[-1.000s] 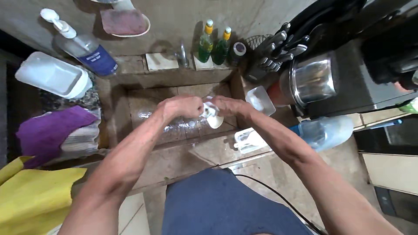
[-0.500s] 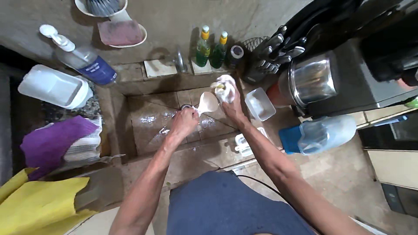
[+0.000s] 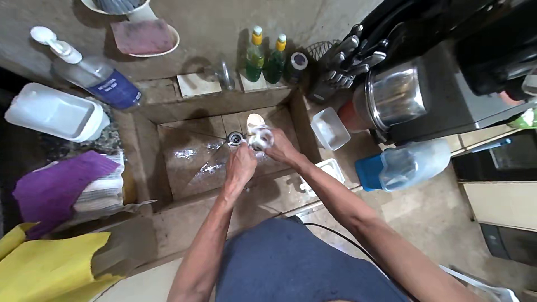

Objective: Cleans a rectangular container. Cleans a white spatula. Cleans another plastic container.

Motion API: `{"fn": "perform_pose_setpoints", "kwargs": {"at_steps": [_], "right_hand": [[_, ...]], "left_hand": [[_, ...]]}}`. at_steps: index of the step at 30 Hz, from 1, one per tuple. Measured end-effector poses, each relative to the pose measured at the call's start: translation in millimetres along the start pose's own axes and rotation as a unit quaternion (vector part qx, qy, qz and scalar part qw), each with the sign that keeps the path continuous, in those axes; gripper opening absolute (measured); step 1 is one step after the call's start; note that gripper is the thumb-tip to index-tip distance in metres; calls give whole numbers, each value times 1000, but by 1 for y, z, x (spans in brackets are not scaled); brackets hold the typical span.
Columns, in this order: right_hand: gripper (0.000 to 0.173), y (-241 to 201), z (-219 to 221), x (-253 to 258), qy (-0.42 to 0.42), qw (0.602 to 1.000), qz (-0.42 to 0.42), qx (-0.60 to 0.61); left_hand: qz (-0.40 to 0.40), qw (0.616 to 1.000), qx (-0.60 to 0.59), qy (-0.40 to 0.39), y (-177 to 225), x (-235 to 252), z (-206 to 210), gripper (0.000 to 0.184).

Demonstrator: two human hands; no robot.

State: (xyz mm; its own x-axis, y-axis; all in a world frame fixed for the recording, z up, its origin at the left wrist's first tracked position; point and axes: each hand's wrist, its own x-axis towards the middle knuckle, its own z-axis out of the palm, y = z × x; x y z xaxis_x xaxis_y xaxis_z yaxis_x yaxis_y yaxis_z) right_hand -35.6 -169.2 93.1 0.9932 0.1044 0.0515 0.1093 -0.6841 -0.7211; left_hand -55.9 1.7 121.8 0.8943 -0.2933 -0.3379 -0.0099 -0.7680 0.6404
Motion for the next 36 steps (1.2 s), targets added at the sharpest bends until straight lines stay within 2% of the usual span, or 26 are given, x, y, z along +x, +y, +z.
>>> {"fn": "perform_pose_setpoints", "kwargs": {"at_steps": [3, 7, 10, 12, 13, 16, 18, 19, 21, 23, 24, 26, 28, 30, 31, 33, 36], "right_hand": [[41, 1, 6, 11, 58, 996, 5, -71], [40, -1, 10, 21, 121, 985, 48, -111], [42, -1, 11, 15, 40, 994, 73, -74], [49, 0, 6, 16, -3, 991, 62, -119], [50, 0, 4, 15, 1, 988, 37, -150], [37, 15, 1, 20, 46, 970, -81, -223], [32, 24, 5, 14, 57, 962, -106, -245], [30, 25, 7, 11, 55, 960, -95, -257], [28, 17, 5, 6, 2, 962, -4, -274], [36, 6, -9, 9, -75, 966, 128, -212], [37, 8, -18, 10, -66, 975, 166, -135], [35, 16, -37, 9, 26, 978, 207, 16], [31, 23, -50, 8, 136, 952, 224, 156], [32, 28, -51, 7, 200, 917, 238, 251], [33, 24, -48, 4, 208, 908, 233, 279], [31, 11, -36, -3, 195, 908, 208, 307], [30, -7, -21, 2, 176, 896, 193, 359]], "left_hand": [[7, 1000, -10, 7, 4, -5, -1, 30], [11, 1000, -15, 16, 9, -7, 0, 29], [-10, 1000, 7, -4, 2, 8, 5, 32], [1, 1000, 4, 9, 2, 1, 7, 29], [5, 1000, -4, 11, 4, -4, 8, 28], [-3, 1000, -12, -21, 5, 9, 6, 30], [-5, 999, -16, -49, 1, 16, 3, 32], [-5, 999, -10, -51, -1, 18, 3, 32], [-15, 999, -2, -38, -5, 20, 8, 33], [-26, 1000, -11, -11, -9, 21, 14, 34], [-29, 999, -24, 1, -11, 22, 14, 35], [-32, 998, -61, 15, -15, 21, 6, 35], [-13, 992, -120, 20, -20, 14, -5, 33], [21, 983, -184, 20, -30, 5, -6, 35], [25, 975, -223, 9, -33, 1, -5, 38], [-16, 957, -288, -22, -38, -3, 1, 41], [-50, 943, -327, -37, -44, -3, 10, 37]]}}
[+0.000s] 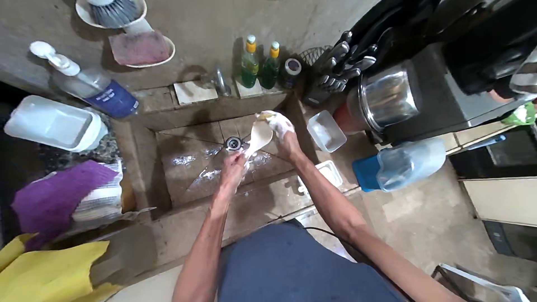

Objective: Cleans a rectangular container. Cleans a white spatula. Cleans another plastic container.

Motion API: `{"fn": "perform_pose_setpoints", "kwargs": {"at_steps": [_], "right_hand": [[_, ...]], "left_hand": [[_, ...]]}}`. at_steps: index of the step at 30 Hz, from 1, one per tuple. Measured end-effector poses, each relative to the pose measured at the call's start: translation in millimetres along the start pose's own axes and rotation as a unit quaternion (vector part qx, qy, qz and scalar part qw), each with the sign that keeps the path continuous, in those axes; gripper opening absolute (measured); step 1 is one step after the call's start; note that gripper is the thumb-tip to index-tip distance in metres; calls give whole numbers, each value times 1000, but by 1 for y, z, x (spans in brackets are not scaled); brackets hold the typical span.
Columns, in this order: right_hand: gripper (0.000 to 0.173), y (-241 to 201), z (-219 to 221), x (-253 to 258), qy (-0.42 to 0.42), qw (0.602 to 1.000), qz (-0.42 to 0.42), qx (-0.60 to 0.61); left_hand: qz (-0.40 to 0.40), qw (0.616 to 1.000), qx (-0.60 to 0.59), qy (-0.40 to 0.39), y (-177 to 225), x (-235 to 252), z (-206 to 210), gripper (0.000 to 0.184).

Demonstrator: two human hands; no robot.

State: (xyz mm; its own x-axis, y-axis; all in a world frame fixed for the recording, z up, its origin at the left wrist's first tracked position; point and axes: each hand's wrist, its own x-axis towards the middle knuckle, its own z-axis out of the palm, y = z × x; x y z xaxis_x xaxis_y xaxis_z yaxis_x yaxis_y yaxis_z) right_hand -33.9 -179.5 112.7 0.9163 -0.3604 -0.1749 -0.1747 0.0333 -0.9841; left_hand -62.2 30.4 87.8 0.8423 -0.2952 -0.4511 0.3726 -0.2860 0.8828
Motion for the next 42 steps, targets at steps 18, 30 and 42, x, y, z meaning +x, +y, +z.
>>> {"fn": "perform_pose_setpoints", "kwargs": {"at_steps": [18, 30, 42], "right_hand": [[34, -12, 0, 3, -31, 997, -32, -70], [34, 10, 22, -2, -82, 875, -398, -264], [29, -40, 17, 34, -75, 991, -1, -111]], "left_hand": [[39, 967, -247, -51, 13, -9, 26, 42], [6, 965, -264, -3, 42, 6, 29, 18], [38, 930, -343, -128, 22, -5, 30, 23]]}}
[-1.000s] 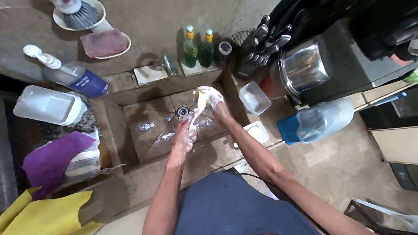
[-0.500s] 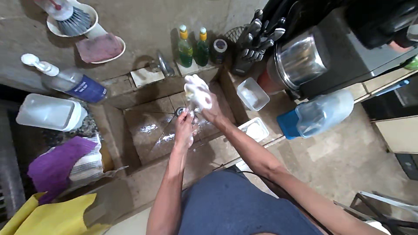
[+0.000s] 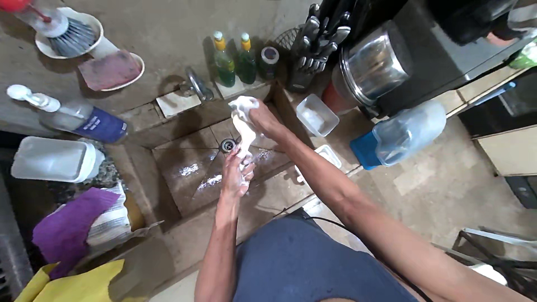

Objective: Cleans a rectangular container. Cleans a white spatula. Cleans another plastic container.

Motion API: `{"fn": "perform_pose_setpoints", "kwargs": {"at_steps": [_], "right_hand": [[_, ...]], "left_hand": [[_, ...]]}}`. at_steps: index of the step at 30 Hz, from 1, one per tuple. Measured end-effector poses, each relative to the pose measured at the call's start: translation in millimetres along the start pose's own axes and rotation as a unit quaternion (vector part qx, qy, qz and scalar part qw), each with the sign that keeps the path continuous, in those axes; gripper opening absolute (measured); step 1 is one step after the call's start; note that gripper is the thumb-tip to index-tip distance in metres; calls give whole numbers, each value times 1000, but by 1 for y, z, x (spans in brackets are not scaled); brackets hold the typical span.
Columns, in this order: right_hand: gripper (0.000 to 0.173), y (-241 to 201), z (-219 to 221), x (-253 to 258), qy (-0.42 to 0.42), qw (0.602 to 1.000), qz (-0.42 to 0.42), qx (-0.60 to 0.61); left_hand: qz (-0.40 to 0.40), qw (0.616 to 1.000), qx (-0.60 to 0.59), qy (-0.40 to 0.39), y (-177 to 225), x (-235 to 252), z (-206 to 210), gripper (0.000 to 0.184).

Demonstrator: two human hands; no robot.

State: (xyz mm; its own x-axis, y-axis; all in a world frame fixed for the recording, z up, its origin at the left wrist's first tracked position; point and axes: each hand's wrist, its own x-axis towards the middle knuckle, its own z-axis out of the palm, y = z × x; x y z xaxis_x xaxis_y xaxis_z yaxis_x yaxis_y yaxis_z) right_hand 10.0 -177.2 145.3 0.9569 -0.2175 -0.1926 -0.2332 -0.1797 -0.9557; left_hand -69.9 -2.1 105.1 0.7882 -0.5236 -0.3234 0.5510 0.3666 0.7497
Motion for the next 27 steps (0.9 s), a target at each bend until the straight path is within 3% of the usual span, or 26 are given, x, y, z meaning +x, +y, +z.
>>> {"fn": "perform_pose_setpoints", "kwargs": {"at_steps": [2, 4, 7, 12, 15, 18, 20, 23, 27], "right_hand": [[31, 16, 11, 2, 56, 986, 49, 148], [30, 28, 29, -5, 143, 945, 97, 277], [25, 21, 56, -25, 245, 899, 157, 328], [24, 33, 71, -56, 168, 956, 187, 148], [27, 46, 57, -61, 104, 988, 111, 8], [30, 51, 40, -73, 47, 993, 60, -93], [28, 47, 20, -78, 9, 993, 54, -106], [29, 40, -28, -100, -21, 994, 77, -73], [29, 56, -107, -133, 198, 976, 86, 18]], "left_hand": [[12, 1000, -1, 18, -5, 4, -2, 22], [22, 999, 6, 37, -10, 9, 0, 22], [46, 995, 21, 82, -11, 27, 3, 21], [64, 967, 134, 205, -11, 56, 6, 31], [121, 941, 247, 197, -32, 69, -14, 38], [141, 884, 397, 205, -44, 70, -22, 41], [91, 840, 502, 183, -41, 64, -17, 42], [12, 824, 550, 136, -43, 56, 1, 44], [88, 776, 619, -81, -75, 28, 29, 26]]}}
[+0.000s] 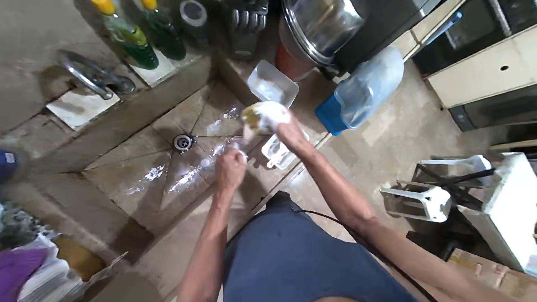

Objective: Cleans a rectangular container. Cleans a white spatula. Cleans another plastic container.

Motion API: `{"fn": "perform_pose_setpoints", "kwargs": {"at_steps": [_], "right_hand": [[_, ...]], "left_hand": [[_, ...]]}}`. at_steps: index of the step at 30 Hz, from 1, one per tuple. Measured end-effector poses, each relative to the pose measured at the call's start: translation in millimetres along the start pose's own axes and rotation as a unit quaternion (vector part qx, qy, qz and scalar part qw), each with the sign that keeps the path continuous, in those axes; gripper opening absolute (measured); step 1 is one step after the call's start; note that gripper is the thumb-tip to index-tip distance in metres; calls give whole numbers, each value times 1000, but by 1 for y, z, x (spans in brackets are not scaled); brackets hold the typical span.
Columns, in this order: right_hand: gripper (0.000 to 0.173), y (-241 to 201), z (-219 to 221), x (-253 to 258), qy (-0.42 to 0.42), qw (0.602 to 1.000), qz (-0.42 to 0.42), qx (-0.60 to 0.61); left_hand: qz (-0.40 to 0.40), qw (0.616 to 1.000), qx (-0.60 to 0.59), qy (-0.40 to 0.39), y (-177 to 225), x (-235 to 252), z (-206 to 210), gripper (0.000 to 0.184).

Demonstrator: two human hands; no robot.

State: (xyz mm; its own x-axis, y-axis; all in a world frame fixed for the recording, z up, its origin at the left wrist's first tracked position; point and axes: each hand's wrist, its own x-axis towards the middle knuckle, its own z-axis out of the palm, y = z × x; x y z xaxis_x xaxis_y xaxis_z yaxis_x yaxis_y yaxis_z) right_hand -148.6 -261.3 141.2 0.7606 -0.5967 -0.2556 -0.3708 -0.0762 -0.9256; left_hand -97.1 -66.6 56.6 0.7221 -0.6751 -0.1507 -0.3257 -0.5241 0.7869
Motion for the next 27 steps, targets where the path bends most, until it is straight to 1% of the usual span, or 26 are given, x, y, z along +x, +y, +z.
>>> {"fn": "perform_pose_setpoints", "kwargs": {"at_steps": [2, 3, 5, 6, 8, 10, 12, 15, 16, 18, 20, 22, 24, 26, 27], "right_hand": [[23, 21, -36, 12, 110, 990, 11, 84], [22, 33, -51, 20, 148, 982, 15, 118], [22, 57, -76, 32, 203, 967, 25, 153], [24, 67, -84, 37, 221, 961, 28, 162], [29, 81, -90, 46, 239, 960, 34, 142], [35, 85, -90, 52, 223, 967, 41, 112], [40, 86, -89, 60, 204, 974, 51, 86], [41, 90, -89, 70, 184, 980, 52, 51], [40, 92, -89, 72, 176, 983, 39, 33], [41, 100, -92, 78, 159, 987, 7, 2], [42, 109, -95, 85, 156, 987, -6, -28], [37, 109, -96, 88, 170, 984, 25, -40], [34, 111, -92, 93, 181, 982, 60, -14], [35, 114, -87, 102, 193, 976, 93, 43], [35, 114, -85, 108, 196, 971, 114, 74]], "left_hand": [[86, 995, 31, -36, 18, 6, 31, 19], [107, 992, 47, -47, 25, 12, 49, 18], [124, 987, 80, -69, 35, 21, 80, 20], [125, 984, 95, -81, 39, 25, 93, 20], [118, 981, 108, -110, 41, 32, 110, 20], [128, 979, 110, -111, 39, 38, 118, 19], [132, 983, 83, -96, 38, 44, 117, 22], [96, 994, 9, -43, 41, 70, 95, 33], [74, 997, -4, -17, 42, 89, 83, 36], [8, 998, 1, 65, 40, 150, 65, 41], [-40, 995, 18, 90, 40, 216, 52, 49], [-51, 994, 60, 77, 44, 268, 51, 49], [-58, 992, 113, 23, 49, 300, 56, 41], [-71, 988, 133, -25, 51, 310, 57, 31], [-67, 988, 133, -29, 49, 308, 54, 27]]}}
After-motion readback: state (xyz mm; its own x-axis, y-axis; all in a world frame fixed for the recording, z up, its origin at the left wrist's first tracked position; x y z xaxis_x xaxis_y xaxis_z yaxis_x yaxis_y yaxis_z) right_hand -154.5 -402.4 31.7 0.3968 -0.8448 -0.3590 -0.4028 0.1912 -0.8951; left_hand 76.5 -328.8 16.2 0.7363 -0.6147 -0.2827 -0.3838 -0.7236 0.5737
